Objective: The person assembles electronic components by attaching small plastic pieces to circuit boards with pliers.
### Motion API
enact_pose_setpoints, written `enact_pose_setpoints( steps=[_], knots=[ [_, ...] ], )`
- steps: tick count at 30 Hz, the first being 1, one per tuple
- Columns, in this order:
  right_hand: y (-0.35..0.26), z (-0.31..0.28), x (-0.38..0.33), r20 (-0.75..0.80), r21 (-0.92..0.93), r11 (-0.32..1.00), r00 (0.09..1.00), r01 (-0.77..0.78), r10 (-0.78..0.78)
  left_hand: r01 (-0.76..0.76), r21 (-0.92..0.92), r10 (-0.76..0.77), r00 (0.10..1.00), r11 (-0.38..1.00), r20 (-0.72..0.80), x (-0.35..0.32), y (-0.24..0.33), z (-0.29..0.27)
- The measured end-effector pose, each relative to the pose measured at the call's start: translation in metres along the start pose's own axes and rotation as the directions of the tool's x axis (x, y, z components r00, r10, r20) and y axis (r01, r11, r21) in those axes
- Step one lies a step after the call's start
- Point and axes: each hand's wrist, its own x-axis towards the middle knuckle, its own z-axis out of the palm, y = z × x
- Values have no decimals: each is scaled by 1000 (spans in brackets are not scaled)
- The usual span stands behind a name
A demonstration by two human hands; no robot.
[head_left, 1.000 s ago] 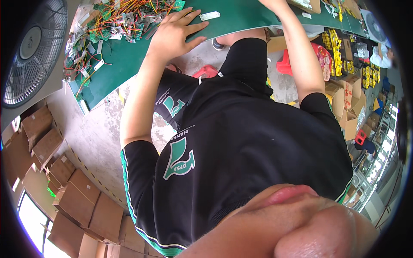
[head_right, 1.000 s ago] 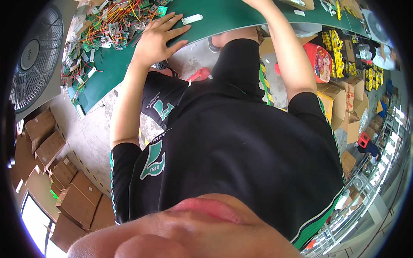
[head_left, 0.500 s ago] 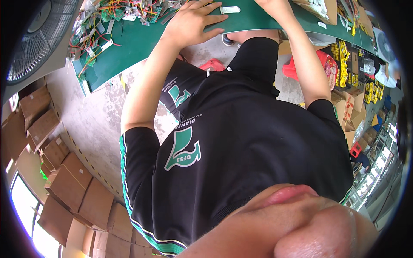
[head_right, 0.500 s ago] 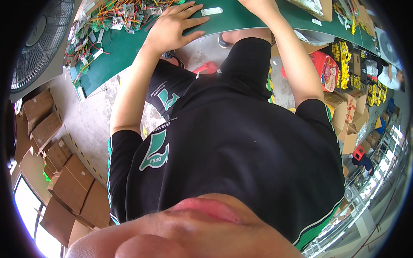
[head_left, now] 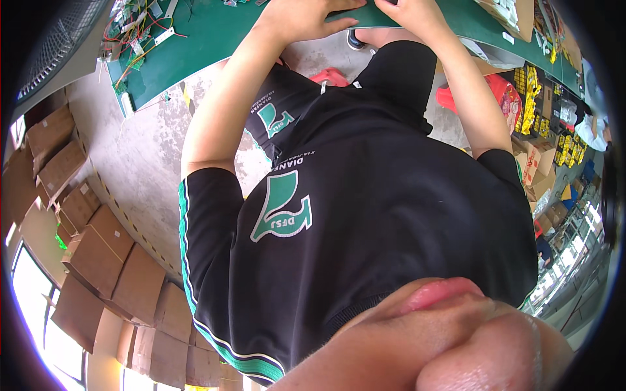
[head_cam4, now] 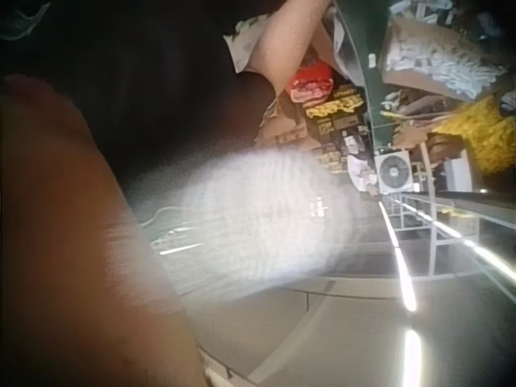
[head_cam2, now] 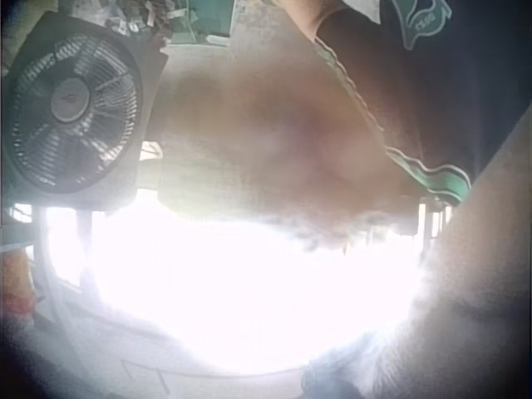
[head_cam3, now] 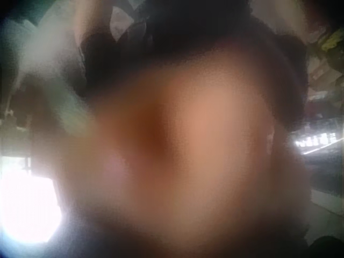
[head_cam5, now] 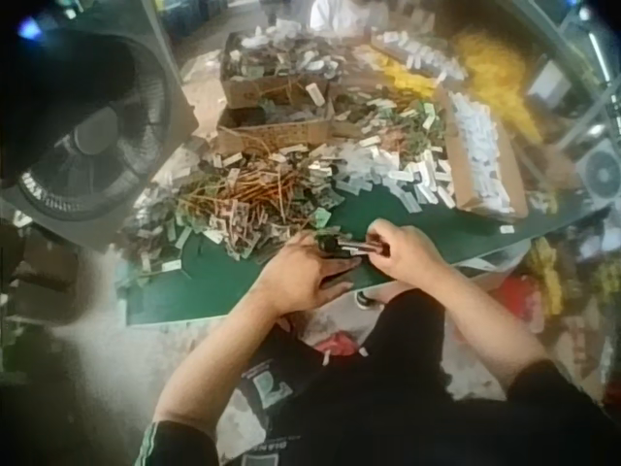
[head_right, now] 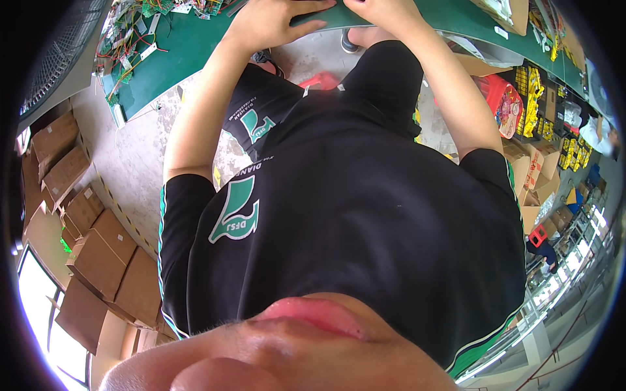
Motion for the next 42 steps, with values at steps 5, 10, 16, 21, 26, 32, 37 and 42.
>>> enact_pose_setpoints(
  steps=[5,10,16,21,26,32,37,42],
  knots=[
    [-11,-17,3,68,207,978,998,-27,14,-52,-4,52,996,999,-67,3,-2,1],
    [-9,-15,7,124,165,985,992,-57,36,32,-6,-32,999,999,7,0,1,1],
    [-6,-17,8,146,163,986,989,-37,13,3,3,-3,1000,1000,17,-1,-3,4],
    [-7,-24,3,148,287,957,989,-29,-15,34,-27,-33,998,999,44,1,-1,0],
    [11,-24,-7,134,420,903,990,-90,37,-58,37,60,996,998,-72,-2,-6,8],
    [8,-18,11,181,185,981,983,-64,30,-60,31,62,997,998,-56,-3,-6,5],
    [-11,-18,15,186,182,981,982,-74,39,-11,19,11,1000,1000,-1,-3,-6,8],
    [-12,-19,15,181,136,987,982,-84,58,-33,35,34,999,999,-30,-3,-8,10]
  ],
)
